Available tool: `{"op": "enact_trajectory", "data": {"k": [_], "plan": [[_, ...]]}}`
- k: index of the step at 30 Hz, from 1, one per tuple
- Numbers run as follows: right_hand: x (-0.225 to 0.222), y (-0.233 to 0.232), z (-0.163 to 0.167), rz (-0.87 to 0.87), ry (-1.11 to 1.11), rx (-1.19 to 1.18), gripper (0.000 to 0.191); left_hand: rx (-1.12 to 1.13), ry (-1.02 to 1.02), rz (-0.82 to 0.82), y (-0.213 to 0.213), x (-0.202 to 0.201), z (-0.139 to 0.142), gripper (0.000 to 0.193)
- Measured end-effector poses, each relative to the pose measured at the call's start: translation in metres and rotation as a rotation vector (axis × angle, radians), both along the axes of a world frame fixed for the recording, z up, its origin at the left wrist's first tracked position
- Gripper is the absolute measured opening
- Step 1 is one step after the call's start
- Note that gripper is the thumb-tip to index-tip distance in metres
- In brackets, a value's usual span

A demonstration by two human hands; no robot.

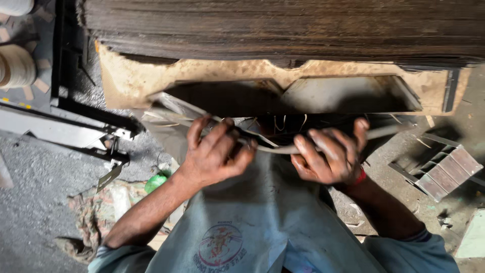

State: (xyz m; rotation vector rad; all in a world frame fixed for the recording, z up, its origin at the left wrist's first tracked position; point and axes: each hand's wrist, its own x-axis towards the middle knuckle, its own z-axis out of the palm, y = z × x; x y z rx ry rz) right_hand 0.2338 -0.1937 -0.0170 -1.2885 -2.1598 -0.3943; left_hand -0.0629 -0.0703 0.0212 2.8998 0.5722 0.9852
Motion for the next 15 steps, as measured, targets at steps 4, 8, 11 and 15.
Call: {"op": "enact_trajectory", "data": {"k": [4,8,11,15], "plan": [[0.0,0.033,0.012,-0.034,0.091,-0.301,0.062,-0.347,0.158,0.035,0.009,0.014,0.016,0.069],[-0.006,0.055,0.029,-0.076,0.161,-0.527,0.076,-0.438,0.211,0.077,0.024,0.031,0.02,0.077],[-0.01,0.066,0.034,-0.103,0.168,-0.593,0.084,-0.496,0.222,0.111,0.033,0.043,0.02,0.078],[0.0,0.076,0.042,-0.047,0.164,-0.641,0.087,-0.616,0.285,0.098,0.046,0.047,0.026,0.079]]}}
